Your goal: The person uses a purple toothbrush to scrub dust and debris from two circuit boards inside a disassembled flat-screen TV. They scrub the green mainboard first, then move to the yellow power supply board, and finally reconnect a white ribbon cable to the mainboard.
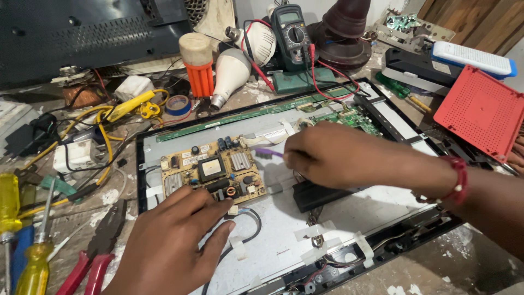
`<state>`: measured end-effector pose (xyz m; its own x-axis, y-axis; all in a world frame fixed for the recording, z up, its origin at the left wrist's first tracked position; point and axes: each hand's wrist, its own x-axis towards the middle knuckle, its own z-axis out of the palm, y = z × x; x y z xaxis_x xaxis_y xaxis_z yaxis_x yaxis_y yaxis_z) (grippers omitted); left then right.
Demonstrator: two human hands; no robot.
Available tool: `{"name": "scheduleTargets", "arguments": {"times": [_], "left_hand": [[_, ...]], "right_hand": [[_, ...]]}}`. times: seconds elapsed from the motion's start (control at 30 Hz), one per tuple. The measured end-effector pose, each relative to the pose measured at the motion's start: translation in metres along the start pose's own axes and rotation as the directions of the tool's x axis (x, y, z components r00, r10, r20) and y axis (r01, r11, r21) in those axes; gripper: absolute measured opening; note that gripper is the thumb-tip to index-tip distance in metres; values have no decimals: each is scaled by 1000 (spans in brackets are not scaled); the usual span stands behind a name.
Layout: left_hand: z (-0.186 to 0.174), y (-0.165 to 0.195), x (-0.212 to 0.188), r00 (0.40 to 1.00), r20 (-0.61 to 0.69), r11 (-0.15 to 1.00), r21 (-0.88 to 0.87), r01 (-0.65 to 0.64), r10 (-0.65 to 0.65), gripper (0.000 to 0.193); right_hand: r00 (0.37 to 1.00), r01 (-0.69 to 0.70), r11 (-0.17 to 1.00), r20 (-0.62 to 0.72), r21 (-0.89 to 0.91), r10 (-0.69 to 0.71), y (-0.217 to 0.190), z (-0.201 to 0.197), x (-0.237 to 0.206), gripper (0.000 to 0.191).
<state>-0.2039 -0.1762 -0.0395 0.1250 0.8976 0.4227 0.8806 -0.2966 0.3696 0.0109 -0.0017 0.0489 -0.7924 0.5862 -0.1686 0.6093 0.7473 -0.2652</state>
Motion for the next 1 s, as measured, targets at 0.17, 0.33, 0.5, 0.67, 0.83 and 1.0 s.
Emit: {"name": "scheduleTargets", "arguments": {"times": [0.17, 0.33, 0.5, 0.67, 0.83, 1.0], "left_hand": [[3, -6, -4, 1000, 18, 1000, -11, 20, -19, 32], [4, -7, -5, 999, 25, 999, 9, 31, -31, 32], [4, -9, -5, 1000, -12, 1000, 7, -2, 2, 32], [4, -10, -6, 1000, 12, 999, 28, 24, -24, 33], [3, -10, -6, 1000, 10, 999, 44, 27, -28, 33], [0, -5, -3, 1000, 3, 999, 39, 18, -18, 34]], "right_hand": [[1000, 12, 1000, -20, -10, -12, -7, 15, 9, 25], [997, 35, 999, -64, 2, -35, -7, 17, 14, 23], [994, 78, 996, -77, -47, -81, -4, 18, 13, 24], [994, 75, 997, -85, -4, -75, -1, 17, 12, 21], [990, 30, 998, -139, -62, -38, -8, 21, 18, 25], [995, 3, 998, -101, -67, -10, -12, 16, 13, 26]]}}
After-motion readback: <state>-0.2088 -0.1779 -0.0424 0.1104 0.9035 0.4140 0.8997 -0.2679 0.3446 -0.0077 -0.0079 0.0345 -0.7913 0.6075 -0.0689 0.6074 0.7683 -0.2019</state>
